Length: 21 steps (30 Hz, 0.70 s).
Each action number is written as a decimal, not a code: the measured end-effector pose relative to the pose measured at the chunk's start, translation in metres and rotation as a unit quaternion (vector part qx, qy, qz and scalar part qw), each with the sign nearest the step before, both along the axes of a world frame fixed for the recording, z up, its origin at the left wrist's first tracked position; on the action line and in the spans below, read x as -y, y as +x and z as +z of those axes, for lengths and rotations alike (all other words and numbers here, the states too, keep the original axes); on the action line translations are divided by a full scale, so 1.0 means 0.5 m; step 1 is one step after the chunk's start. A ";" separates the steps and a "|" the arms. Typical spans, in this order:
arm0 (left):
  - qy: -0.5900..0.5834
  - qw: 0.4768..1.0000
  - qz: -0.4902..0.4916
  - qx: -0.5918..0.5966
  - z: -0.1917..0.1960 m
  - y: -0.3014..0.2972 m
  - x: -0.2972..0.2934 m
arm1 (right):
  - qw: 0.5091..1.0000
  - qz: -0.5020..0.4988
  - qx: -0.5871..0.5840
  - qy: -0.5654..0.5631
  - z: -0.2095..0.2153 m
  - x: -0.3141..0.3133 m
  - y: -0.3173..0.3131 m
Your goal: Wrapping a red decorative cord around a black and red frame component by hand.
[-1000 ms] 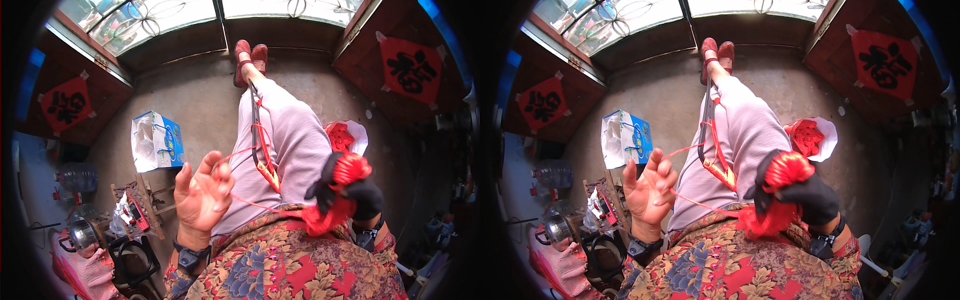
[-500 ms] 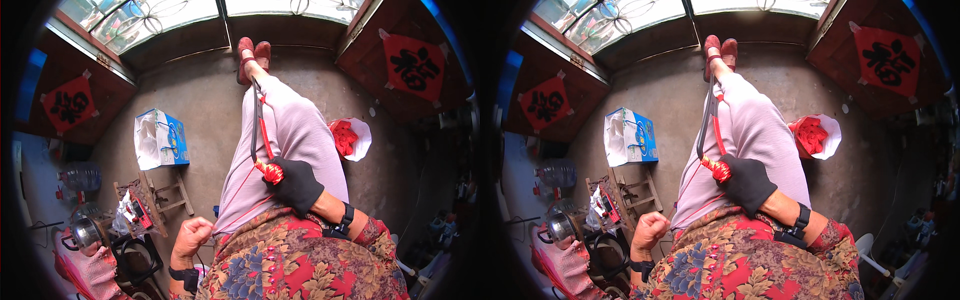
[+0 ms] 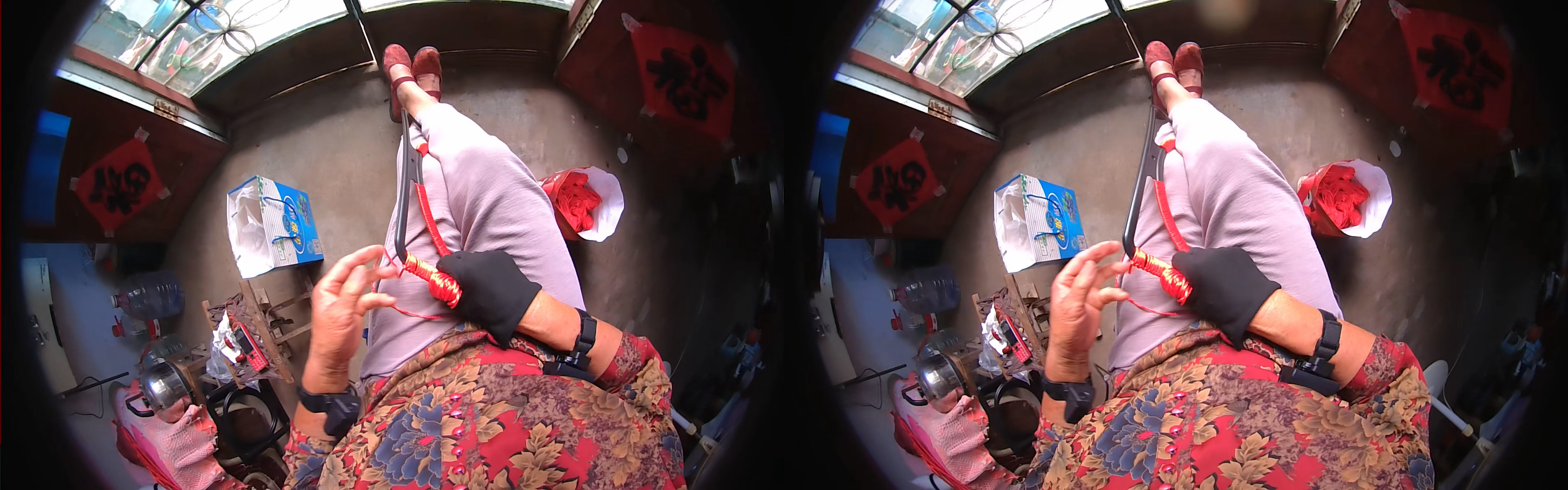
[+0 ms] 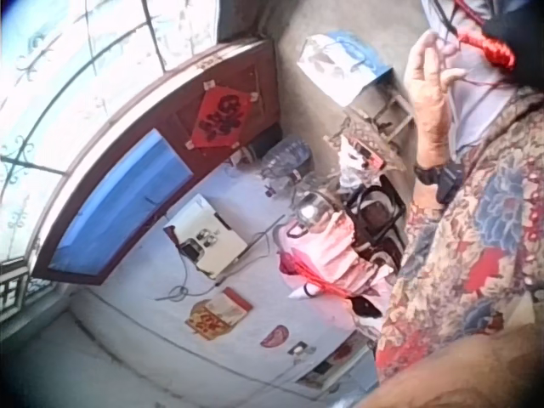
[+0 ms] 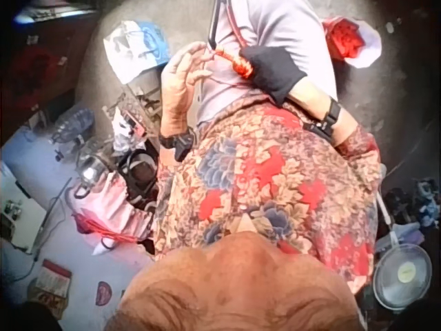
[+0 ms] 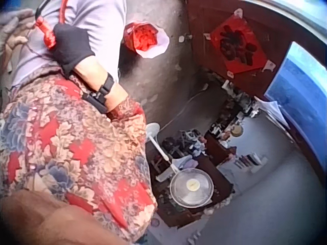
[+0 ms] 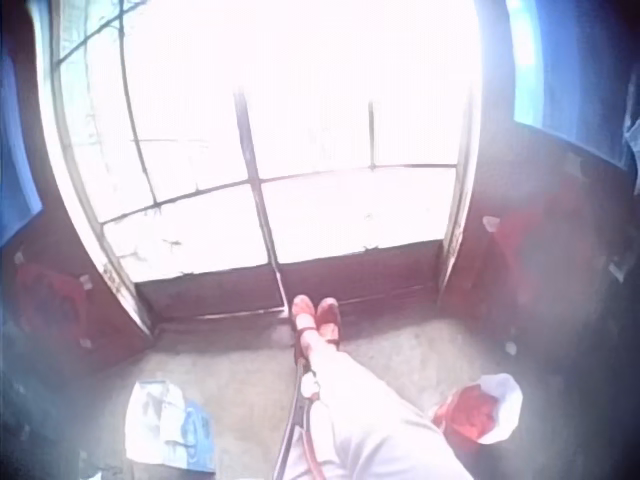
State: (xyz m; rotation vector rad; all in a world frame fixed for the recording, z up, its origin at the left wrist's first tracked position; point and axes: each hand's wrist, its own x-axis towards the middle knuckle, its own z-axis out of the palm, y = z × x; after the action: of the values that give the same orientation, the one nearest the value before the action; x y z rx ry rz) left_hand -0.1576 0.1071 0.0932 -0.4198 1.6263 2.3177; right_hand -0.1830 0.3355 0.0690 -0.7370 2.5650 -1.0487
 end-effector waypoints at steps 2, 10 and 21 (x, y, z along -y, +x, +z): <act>-0.021 1.000 0.017 -0.008 -0.026 0.002 -0.042 | 0.999 0.031 0.004 0.011 0.003 0.005 -0.001; -0.218 0.972 0.074 -0.049 -0.036 0.012 -0.072 | 0.999 0.040 -0.028 -0.002 -0.012 0.016 -0.002; -0.191 0.978 0.085 -0.016 -0.034 0.027 -0.095 | 0.999 0.029 -0.028 0.001 -0.007 0.008 0.005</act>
State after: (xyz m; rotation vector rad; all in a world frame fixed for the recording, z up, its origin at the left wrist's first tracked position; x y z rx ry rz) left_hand -0.1439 0.1547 0.0762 -0.6272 2.1343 2.1282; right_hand -0.1803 0.3316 0.0655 -0.8460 2.5745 -1.0203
